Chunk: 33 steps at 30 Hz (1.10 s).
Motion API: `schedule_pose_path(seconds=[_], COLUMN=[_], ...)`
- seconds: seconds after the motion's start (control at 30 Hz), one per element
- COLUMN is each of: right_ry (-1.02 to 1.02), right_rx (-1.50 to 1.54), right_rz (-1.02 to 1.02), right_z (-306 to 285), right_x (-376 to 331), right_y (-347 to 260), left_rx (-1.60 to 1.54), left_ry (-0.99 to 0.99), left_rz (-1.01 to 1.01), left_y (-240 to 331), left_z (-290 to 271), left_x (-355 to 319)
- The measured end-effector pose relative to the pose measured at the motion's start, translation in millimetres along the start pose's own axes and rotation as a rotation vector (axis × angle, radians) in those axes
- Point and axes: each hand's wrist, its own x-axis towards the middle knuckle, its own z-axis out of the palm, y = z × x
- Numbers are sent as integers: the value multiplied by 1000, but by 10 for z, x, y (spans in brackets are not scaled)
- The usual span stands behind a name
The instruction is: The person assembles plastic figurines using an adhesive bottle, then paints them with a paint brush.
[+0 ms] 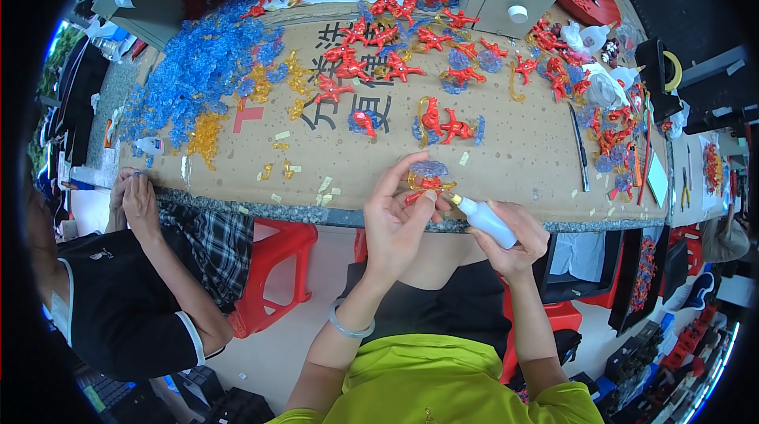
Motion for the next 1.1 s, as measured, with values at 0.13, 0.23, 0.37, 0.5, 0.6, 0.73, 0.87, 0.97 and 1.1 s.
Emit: schedule_pose_path(seconds=[0.13, 0.23, 0.37, 0.5, 0.6, 0.73, 0.87, 0.97, 1.1], right_ry=[5, 13, 12, 11, 30, 197, 255, 270, 204], right_rx=[-13, -10, -11, -8, 36, 106, 241, 269, 249], right_rz=[0, -2, -5, 0, 14, 200, 416, 487, 550], right_z=[4, 6, 17, 7, -15, -55, -122, -161, -229], right_x=[-7, -9, -1, -9, -43, -95, 95, 318, 422], right_y=[10, 9, 3, 7, 20, -20, 8, 138, 296], left_rx=[3, 3, 0, 2, -6, -18, -29, -9, -32], left_ry=[4, 9, 1, 6, 2, 22, 5, -12, -22], left_rz=[-3, -7, 2, 10, -6, -3, 8, 15, 39], left_y=[-6, 7, -11, -7, -5, 5, 11, 5, -14], left_z=[1, 13, -9, 2, -7, 8, -12, -33, -30], left_x=[4, 5, 3, 8, 1, 0, 6, 0, 2])
